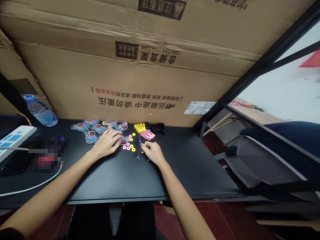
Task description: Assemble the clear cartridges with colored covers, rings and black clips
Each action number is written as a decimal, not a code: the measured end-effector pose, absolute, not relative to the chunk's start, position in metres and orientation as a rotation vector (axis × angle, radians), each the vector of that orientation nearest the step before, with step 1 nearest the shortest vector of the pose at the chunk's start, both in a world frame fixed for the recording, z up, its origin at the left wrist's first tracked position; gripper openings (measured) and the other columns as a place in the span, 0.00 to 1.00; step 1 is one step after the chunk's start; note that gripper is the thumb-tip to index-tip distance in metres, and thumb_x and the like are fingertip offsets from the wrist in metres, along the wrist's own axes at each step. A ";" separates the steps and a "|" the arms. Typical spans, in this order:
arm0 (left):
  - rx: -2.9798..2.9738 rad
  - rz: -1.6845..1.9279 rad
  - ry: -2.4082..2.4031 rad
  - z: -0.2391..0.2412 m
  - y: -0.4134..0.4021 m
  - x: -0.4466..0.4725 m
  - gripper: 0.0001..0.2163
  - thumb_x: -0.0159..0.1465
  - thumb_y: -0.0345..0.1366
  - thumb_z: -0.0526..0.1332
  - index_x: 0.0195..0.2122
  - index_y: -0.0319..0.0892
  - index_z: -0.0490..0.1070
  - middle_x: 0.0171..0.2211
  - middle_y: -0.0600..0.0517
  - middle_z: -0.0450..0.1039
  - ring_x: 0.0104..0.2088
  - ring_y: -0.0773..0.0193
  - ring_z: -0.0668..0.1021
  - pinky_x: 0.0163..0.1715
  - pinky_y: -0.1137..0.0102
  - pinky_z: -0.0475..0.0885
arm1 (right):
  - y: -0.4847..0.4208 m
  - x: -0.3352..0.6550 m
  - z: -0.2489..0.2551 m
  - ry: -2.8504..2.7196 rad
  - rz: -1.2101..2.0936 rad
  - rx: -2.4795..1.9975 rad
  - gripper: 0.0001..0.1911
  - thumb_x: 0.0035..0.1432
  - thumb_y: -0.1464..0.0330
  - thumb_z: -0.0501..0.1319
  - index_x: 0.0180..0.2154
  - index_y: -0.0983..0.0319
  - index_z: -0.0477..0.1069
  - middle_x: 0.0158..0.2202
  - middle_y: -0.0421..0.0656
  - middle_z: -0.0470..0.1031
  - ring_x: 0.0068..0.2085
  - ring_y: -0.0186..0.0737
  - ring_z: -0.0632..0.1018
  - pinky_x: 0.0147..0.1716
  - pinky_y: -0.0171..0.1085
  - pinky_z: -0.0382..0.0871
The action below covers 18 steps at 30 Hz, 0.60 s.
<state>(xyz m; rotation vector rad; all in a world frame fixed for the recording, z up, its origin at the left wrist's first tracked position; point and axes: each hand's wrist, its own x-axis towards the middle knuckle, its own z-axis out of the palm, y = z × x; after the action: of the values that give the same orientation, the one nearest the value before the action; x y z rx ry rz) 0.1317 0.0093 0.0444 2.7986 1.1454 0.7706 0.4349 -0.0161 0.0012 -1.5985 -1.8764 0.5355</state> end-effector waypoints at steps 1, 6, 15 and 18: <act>2.775 0.778 1.161 0.041 0.012 0.131 0.12 0.76 0.34 0.57 0.55 0.44 0.79 0.61 0.44 0.79 0.60 0.50 0.79 0.66 0.50 0.69 | -0.016 0.435 0.001 -1.861 0.537 -1.591 0.25 0.68 0.53 0.59 0.22 0.58 0.68 0.19 0.37 0.67 0.24 0.36 0.65 0.28 0.38 0.56; 2.772 0.709 1.127 0.029 0.009 0.115 0.16 0.75 0.41 0.62 0.61 0.44 0.75 0.66 0.44 0.76 0.64 0.47 0.77 0.69 0.48 0.66 | -0.016 0.435 0.003 -1.853 0.541 -1.577 0.25 0.69 0.54 0.59 0.22 0.59 0.66 0.19 0.37 0.66 0.24 0.35 0.64 0.28 0.38 0.55; 2.710 0.704 1.147 0.028 0.011 0.114 0.08 0.75 0.38 0.62 0.52 0.45 0.73 0.58 0.45 0.80 0.60 0.49 0.79 0.70 0.49 0.65 | -0.009 0.442 0.003 -1.473 0.311 -1.550 0.22 0.69 0.54 0.58 0.26 0.58 0.67 0.23 0.39 0.66 0.27 0.38 0.66 0.29 0.38 0.60; 2.694 0.730 1.156 0.026 0.010 0.114 0.08 0.75 0.40 0.60 0.52 0.45 0.72 0.57 0.44 0.80 0.60 0.48 0.78 0.69 0.48 0.65 | -0.004 0.449 0.003 -1.395 0.198 -1.561 0.14 0.68 0.56 0.61 0.34 0.59 0.73 0.30 0.41 0.73 0.30 0.40 0.69 0.32 0.38 0.66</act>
<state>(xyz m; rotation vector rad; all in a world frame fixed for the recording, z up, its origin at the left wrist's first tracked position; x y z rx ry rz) 0.1143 0.0104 0.0259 2.6943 1.1561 0.7295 0.4494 -0.0044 0.0025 -1.5613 -1.3946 0.1983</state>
